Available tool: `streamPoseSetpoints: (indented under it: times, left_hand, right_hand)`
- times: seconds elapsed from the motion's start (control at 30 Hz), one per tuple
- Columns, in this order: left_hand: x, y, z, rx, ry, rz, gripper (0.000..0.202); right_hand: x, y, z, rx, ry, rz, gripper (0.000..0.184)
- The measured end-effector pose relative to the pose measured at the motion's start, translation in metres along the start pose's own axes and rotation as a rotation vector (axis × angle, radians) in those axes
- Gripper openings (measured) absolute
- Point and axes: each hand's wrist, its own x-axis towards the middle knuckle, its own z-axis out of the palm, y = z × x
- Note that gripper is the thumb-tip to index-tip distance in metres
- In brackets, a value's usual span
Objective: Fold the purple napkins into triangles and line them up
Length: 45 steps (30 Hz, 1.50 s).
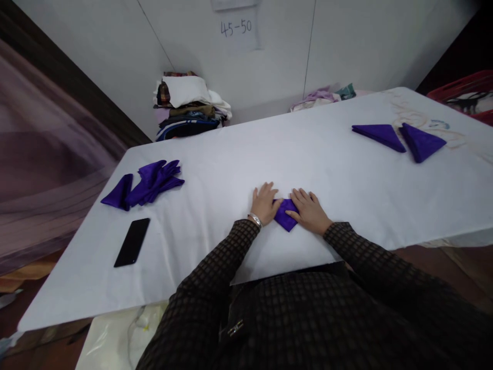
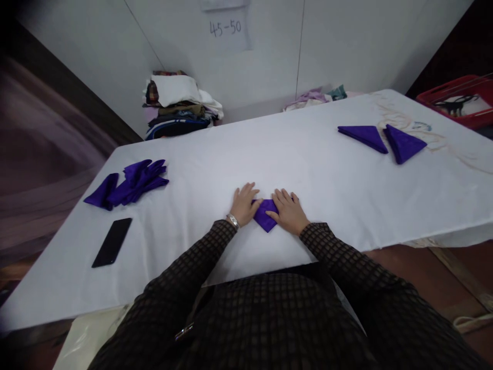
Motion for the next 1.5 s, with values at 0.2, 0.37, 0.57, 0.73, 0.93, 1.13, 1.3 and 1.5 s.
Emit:
streamPoseSetpoints:
  times: [0.2, 0.37, 0.57, 0.73, 0.93, 1.13, 1.3, 1.5]
  left_hand:
    - [-0.009, 0.025, 0.02, 0.065, -0.175, 0.079, 0.068]
    - [-0.011, 0.021, 0.017, 0.07, -0.18, 0.025, 0.072]
    - [-0.017, 0.003, 0.011, 0.071, -0.152, -0.093, 0.073]
    - [-0.02, -0.017, 0.007, 0.105, -0.118, -0.187, 0.075]
    - [-0.019, -0.026, 0.008, 0.143, -0.11, -0.234, 0.077]
    - [-0.014, -0.031, 0.0, 0.135, -0.142, -0.317, 0.073]
    - [-0.017, 0.001, -0.005, 0.175, 0.002, -0.239, 0.066]
    - [-0.032, 0.039, 0.016, 0.128, -0.144, 0.063, 0.075]
  right_hand:
    - [0.001, 0.0, -0.002, -0.015, -0.042, 0.001, 0.062]
    - [0.001, 0.0, -0.001, -0.001, -0.036, -0.002, 0.064]
    - [0.001, 0.0, -0.003, 0.033, -0.027, 0.002, 0.07]
    - [0.001, -0.001, -0.003, 0.039, -0.027, 0.005, 0.072]
    - [0.002, -0.001, -0.004, 0.045, -0.022, 0.007, 0.07]
    - [0.004, -0.002, -0.005, 0.058, -0.027, 0.009, 0.07]
    - [0.004, -0.002, -0.005, 0.054, -0.012, 0.001, 0.07]
    - [0.005, -0.002, -0.006, 0.045, -0.034, -0.003, 0.063]
